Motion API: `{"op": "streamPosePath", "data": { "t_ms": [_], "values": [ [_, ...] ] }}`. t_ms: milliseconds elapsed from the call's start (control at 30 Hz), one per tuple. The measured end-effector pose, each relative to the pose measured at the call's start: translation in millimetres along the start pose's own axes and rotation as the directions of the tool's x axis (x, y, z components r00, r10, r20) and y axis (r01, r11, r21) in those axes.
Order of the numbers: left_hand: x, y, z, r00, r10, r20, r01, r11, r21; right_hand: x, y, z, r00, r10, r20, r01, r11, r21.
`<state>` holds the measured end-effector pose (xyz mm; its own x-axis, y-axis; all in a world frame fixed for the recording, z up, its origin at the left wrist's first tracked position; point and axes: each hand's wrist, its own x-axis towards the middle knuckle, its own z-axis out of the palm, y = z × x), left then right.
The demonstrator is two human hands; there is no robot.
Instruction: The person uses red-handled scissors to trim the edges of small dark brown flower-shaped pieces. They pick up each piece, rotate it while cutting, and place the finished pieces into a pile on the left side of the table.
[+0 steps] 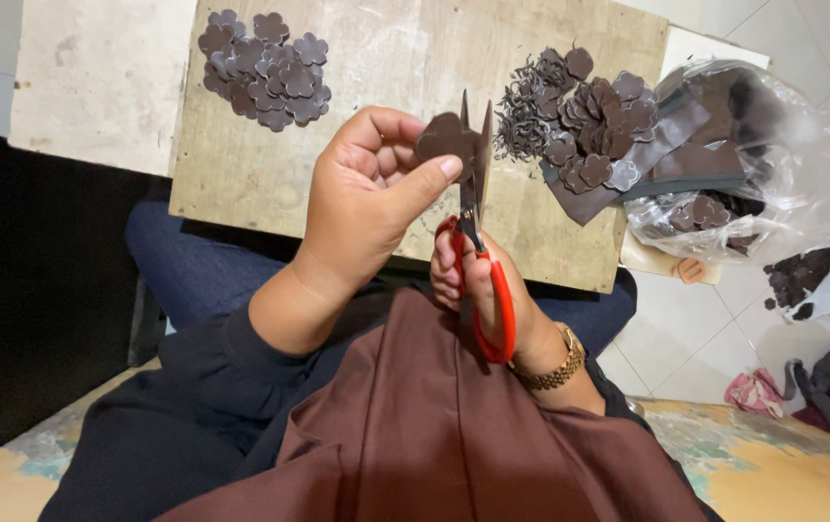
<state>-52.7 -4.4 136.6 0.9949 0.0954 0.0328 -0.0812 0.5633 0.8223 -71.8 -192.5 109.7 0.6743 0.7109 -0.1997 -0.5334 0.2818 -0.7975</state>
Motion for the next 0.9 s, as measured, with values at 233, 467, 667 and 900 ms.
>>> {"op": "streamPosePath", "data": {
  "t_ms": [233, 467, 667, 900],
  "values": [
    [1, 9, 0, 0.998, -0.067, -0.018, 0.068, 0.991, 0.113, -1, -6, 2, 0.997, -0.074, 0.028, 0.078, 0.971, -0.224],
    [2, 10, -2, 0.997, -0.080, -0.006, 0.080, 0.991, 0.109, -1, -6, 2, 0.998, -0.064, 0.025, 0.069, 0.965, -0.254],
    [2, 11, -4, 0.997, -0.075, -0.002, 0.075, 0.988, 0.132, -2, -7, 0, 1.000, -0.020, 0.023, 0.024, 0.982, -0.186],
    [3, 12, -7, 0.997, -0.069, 0.019, 0.066, 0.993, 0.101, -3, -9, -2, 0.999, 0.036, 0.024, -0.031, 0.987, -0.157]
  ]
}}
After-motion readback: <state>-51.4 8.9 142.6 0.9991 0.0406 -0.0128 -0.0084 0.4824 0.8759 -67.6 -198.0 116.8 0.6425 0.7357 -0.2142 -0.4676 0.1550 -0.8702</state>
